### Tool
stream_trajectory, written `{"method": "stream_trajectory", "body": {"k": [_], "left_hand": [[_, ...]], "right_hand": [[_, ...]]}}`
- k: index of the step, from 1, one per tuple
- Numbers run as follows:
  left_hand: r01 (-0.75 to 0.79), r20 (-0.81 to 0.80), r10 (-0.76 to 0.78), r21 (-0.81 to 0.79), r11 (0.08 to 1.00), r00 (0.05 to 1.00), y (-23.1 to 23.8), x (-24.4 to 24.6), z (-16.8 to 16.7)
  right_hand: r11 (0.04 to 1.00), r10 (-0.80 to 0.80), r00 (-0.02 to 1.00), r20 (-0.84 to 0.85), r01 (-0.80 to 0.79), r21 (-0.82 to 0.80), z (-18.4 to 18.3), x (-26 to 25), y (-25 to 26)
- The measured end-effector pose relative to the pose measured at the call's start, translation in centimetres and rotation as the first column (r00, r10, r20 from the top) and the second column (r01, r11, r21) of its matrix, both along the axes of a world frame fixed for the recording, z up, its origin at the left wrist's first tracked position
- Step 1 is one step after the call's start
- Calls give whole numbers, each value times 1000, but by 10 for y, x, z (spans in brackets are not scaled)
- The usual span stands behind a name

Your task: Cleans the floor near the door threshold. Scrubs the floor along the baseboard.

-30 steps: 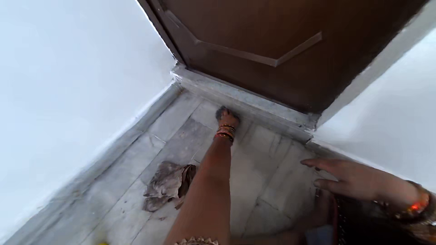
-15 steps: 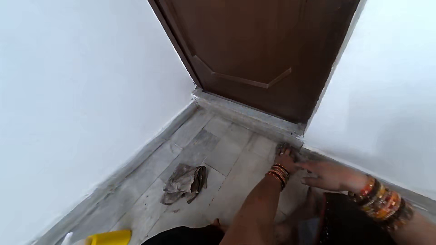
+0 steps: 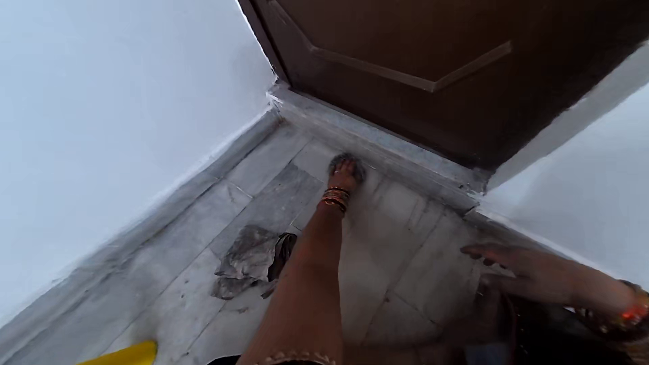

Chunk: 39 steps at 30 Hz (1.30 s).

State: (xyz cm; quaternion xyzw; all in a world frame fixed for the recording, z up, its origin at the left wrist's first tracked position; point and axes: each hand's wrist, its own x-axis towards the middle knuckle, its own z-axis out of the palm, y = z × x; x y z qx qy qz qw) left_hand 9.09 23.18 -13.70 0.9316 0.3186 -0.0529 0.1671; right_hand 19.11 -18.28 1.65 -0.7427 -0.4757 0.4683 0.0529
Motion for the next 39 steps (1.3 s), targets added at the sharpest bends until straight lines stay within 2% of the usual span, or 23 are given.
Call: {"method": "stream_trajectory", "body": {"k": [4,6,8,11,15,22,27,30,33,36,39], "left_hand": [[0,1,0,13,1000,1000,42,-2,2],[-62,-8,62,13,998,998,54,-2,7],[-146,-19,146,-5,989,989,58,2,12],[-204,-55,203,-14,979,978,37,15,15],[-122,-93,118,-45,991,989,-14,18,23],[97,-153,-118,-137,986,981,-156,29,28],[320,-151,-362,-245,915,920,-250,33,39],[401,-118,-449,-292,868,886,-284,32,42],[422,-127,-465,-267,866,876,-275,30,34],[325,-96,-351,-213,921,931,-240,20,18],[200,-105,-217,-153,968,970,-185,9,13]], "right_hand": [[998,-37,999,-18,37,-42,-3,4,0],[998,-54,999,5,55,-39,-6,5,3],[997,-63,998,10,63,-35,-5,3,6],[996,-44,999,-26,42,-72,0,1,9],[998,-36,999,6,37,-45,1,4,14],[1000,9,998,61,-8,-15,20,-14,21],[1000,-14,994,111,12,19,33,-22,14],[1000,4,990,142,-7,19,34,-22,6],[1000,7,991,133,-7,-5,29,-16,-4],[999,-38,992,117,39,-3,21,-6,-15],[997,-74,991,114,70,43,16,3,-17]]}}
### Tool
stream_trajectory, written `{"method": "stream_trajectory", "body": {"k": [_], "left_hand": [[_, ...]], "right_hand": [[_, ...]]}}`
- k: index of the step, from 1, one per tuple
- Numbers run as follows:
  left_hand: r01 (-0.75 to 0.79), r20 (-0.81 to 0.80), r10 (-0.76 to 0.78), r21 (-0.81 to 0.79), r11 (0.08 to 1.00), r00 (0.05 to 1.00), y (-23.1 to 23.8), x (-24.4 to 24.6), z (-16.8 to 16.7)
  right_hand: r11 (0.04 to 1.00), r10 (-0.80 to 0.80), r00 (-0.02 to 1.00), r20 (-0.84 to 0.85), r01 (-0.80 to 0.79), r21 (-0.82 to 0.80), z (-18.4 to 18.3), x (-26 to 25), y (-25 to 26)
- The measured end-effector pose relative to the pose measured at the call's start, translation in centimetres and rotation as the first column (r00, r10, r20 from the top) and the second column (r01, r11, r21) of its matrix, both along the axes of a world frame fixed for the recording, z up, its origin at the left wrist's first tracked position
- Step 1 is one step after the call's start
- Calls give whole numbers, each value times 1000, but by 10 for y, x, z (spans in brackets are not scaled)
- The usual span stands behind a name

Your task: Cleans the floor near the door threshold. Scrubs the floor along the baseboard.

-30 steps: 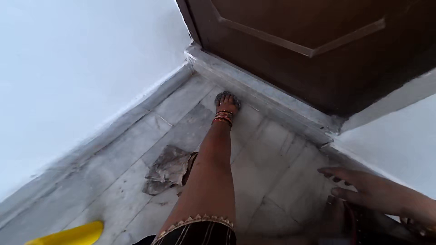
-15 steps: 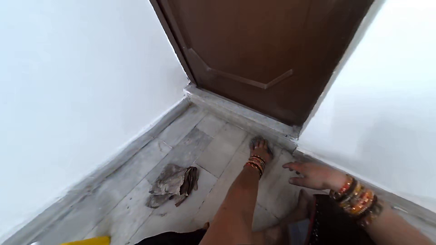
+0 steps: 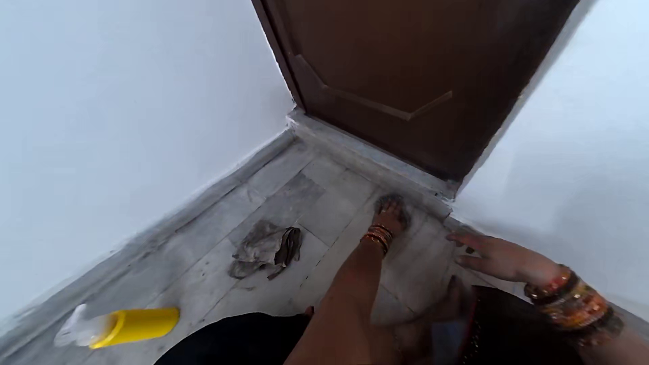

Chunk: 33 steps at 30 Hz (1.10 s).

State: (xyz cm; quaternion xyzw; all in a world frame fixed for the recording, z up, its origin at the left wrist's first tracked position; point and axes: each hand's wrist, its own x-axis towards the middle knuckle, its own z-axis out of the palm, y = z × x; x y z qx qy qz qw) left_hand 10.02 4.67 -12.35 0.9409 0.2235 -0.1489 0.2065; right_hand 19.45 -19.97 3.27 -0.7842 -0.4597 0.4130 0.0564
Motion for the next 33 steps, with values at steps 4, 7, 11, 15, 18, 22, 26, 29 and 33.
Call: {"method": "stream_trajectory", "body": {"k": [4,7,11,15,18,22,26,29,33], "left_hand": [[-162,27,160,69,984,987,82,-13,-4],[-245,44,242,103,964,969,134,-16,-10],[-313,71,305,133,941,950,191,-11,-10],[-384,92,373,167,908,923,229,-9,-10],[-466,110,453,179,867,885,239,-15,-6],[-545,151,526,156,824,837,231,-39,-8],[-572,133,556,180,800,820,205,-81,-5],[-559,116,547,183,808,829,182,-119,-3],[-541,27,545,167,824,838,157,-168,0]], "right_hand": [[1000,25,999,-27,-25,-7,-9,2,9],[995,58,995,-77,-64,-77,-15,-3,17],[990,68,991,-115,-81,-114,-25,0,22],[987,-1,992,-130,-20,-157,-32,7,22],[986,-11,990,-140,-12,-164,-33,8,22],[989,-15,991,-132,-5,-149,-33,7,20],[992,-46,991,-129,31,-121,-31,10,19],[991,-74,993,-96,63,-120,-27,10,18],[996,-76,996,-44,73,-53,-28,11,11]]}}
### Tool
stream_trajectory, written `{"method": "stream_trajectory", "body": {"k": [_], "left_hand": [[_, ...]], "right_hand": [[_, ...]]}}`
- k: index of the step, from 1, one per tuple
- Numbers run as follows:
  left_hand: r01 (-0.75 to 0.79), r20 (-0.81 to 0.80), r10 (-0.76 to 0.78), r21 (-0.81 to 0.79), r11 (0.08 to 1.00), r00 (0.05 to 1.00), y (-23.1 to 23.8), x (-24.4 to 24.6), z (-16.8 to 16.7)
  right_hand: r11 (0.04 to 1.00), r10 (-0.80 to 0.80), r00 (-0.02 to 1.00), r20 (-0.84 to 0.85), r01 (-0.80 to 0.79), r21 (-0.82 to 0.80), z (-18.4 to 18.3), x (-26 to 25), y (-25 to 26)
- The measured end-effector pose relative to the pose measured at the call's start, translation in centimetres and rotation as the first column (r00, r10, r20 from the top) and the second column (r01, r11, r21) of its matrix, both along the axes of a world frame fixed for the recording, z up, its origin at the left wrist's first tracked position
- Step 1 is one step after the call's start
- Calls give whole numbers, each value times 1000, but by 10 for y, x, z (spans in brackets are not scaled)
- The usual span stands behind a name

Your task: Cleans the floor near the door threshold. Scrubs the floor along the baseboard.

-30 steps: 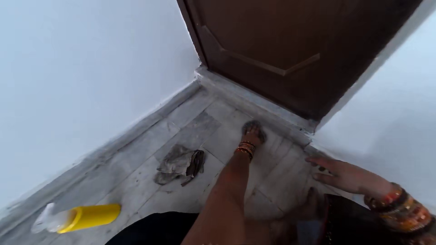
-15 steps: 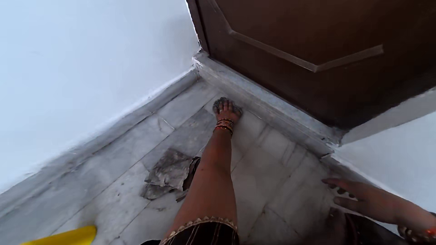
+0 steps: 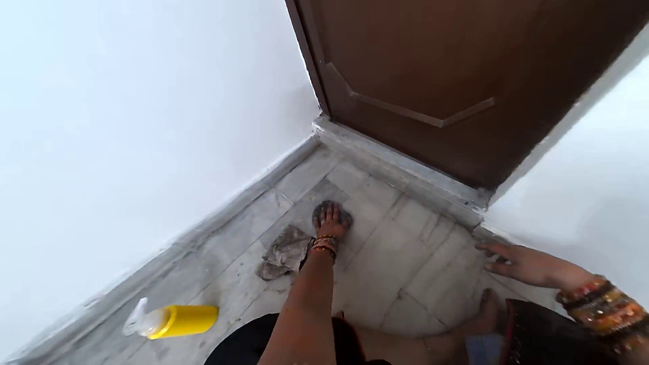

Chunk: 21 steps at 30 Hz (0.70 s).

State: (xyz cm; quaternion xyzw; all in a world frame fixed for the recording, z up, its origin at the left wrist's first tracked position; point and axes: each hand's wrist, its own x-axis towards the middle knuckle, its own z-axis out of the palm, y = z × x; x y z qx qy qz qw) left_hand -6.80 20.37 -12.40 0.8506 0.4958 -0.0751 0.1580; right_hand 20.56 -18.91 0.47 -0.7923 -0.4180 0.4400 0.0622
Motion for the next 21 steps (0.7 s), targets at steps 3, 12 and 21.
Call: {"method": "stream_trajectory", "body": {"k": [3,12,21], "left_hand": [[2,-88,-5,-38,999,996,-14,-32,11],[-37,-140,26,-77,996,990,-47,-29,14],[92,-41,-93,-15,996,995,19,34,0]], "right_hand": [[1000,15,1000,20,-15,19,2,-3,-3],[997,50,998,29,-52,56,18,-16,-11],[986,167,985,41,-167,14,12,-18,3]]}}
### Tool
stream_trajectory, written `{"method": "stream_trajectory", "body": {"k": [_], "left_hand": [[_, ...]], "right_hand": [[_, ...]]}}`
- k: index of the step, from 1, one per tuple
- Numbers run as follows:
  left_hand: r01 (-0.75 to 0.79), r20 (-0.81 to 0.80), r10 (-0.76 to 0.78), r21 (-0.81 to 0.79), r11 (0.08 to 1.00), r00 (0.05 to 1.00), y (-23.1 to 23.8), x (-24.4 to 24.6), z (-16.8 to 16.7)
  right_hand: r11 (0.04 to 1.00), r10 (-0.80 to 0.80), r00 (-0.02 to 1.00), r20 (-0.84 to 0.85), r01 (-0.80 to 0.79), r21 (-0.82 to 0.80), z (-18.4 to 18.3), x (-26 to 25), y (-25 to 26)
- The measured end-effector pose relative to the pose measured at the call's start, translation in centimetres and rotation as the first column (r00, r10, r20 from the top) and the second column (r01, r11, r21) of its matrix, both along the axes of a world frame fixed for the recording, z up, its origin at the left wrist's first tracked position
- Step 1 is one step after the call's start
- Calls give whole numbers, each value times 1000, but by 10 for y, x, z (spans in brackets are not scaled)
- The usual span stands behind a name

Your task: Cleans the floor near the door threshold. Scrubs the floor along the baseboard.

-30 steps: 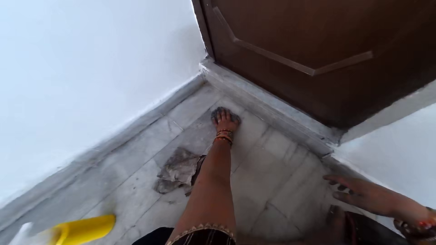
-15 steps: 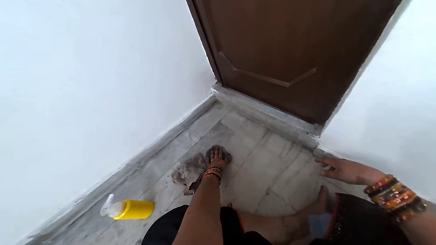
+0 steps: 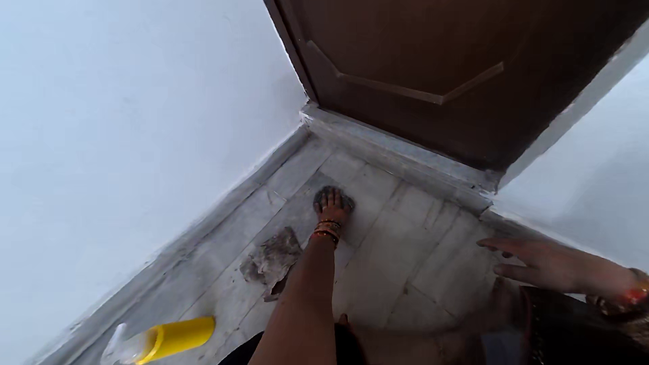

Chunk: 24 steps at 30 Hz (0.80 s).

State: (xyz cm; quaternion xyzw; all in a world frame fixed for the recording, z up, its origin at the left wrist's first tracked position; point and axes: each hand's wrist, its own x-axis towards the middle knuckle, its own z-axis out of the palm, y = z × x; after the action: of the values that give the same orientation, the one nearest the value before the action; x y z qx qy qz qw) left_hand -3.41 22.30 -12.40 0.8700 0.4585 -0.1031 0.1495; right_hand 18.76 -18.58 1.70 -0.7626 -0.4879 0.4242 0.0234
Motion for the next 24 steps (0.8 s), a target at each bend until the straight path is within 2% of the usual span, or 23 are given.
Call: {"method": "stream_trajectory", "body": {"k": [9,10,11,12,13,14,15,16,19,24], "left_hand": [[24,74,-29,69,997,997,101,73,-3],[4,113,-9,47,999,994,103,78,4],[-12,86,15,-35,999,996,100,84,26],[-21,-96,4,-174,984,995,99,95,59],[-23,-171,-16,-224,974,985,99,103,71],[-2,-109,-17,-173,985,994,100,106,59],[32,47,-30,-36,999,998,103,107,27],[75,54,-78,44,996,995,107,114,7],[134,16,-135,54,990,991,82,135,-5],[156,-17,-156,-1,988,988,-2,152,2]], "right_hand": [[1000,-23,999,-44,22,-15,0,0,4],[1000,-16,999,-49,15,-17,0,-1,6],[1000,-14,998,-57,13,-14,1,-2,8],[1000,-12,998,-63,12,-1,3,-3,9],[1000,-8,998,-64,9,9,4,-4,10],[1000,-7,998,-64,8,17,5,-5,10],[1000,-9,998,-59,10,24,5,-6,10],[999,-10,999,-52,12,41,5,-6,10],[998,8,1000,-22,-7,67,6,-7,8],[996,51,999,10,-52,75,19,-15,9]]}}
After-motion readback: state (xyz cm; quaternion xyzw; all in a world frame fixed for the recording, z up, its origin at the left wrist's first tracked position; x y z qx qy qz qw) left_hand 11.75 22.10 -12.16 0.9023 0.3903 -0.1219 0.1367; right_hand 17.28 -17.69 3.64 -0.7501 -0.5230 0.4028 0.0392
